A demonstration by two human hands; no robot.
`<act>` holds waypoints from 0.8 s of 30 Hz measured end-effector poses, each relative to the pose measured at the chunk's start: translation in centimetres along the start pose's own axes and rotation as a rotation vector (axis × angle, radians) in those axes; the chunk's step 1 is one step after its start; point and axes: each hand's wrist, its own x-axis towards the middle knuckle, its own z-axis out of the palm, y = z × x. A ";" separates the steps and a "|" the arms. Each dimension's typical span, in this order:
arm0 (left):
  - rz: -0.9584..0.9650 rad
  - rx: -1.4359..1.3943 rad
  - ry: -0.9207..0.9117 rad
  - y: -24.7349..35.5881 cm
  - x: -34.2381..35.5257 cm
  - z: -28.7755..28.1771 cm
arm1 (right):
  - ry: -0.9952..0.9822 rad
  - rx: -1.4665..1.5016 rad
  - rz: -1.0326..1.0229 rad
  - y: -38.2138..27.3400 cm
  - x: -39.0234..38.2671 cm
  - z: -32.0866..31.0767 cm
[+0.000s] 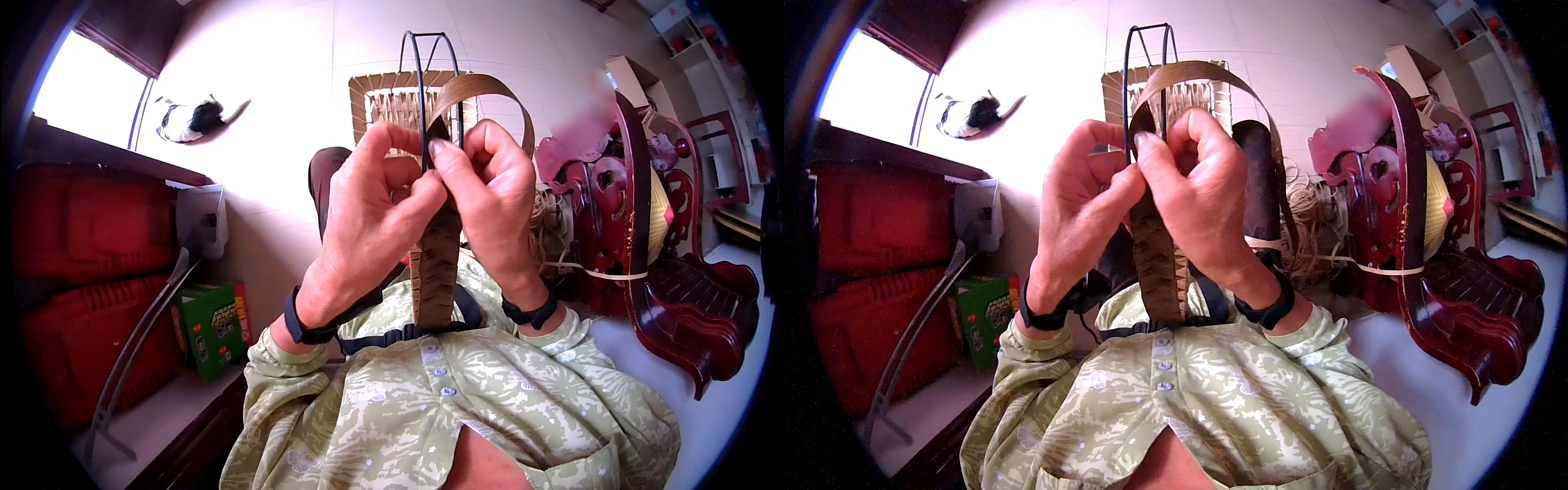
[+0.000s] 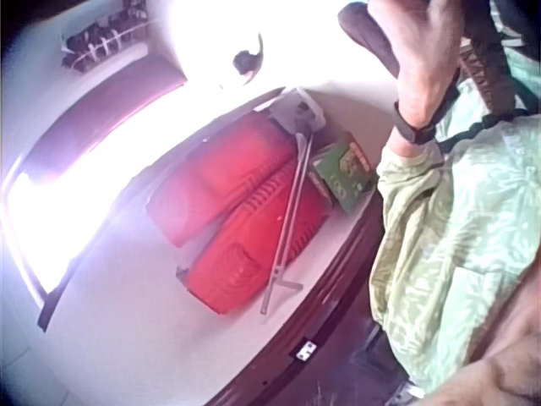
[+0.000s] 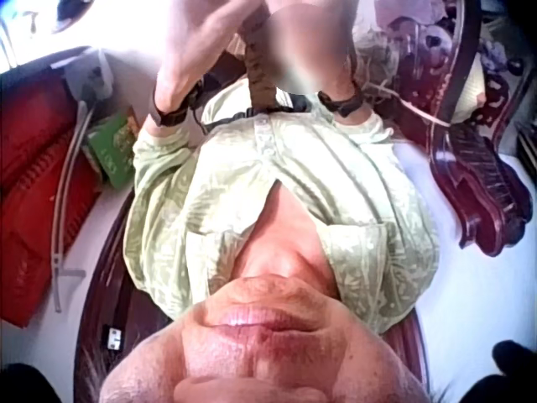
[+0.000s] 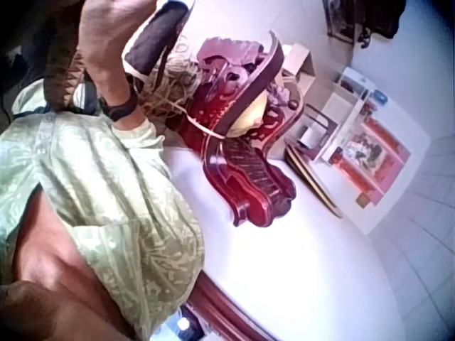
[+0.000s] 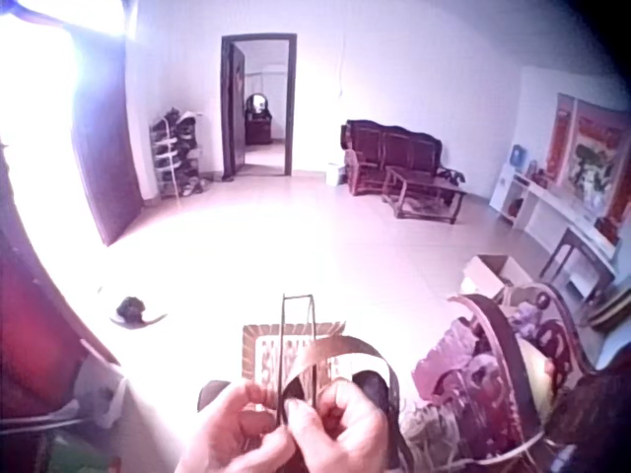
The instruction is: The person weaves a basket by hand, interlacing brown flat strips through a set of vertical support strips.
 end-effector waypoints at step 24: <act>0.185 -0.760 -0.389 -4.3 5.3 -5.4 | -0.195 0.245 0.242 -1.8 0.2 -1.1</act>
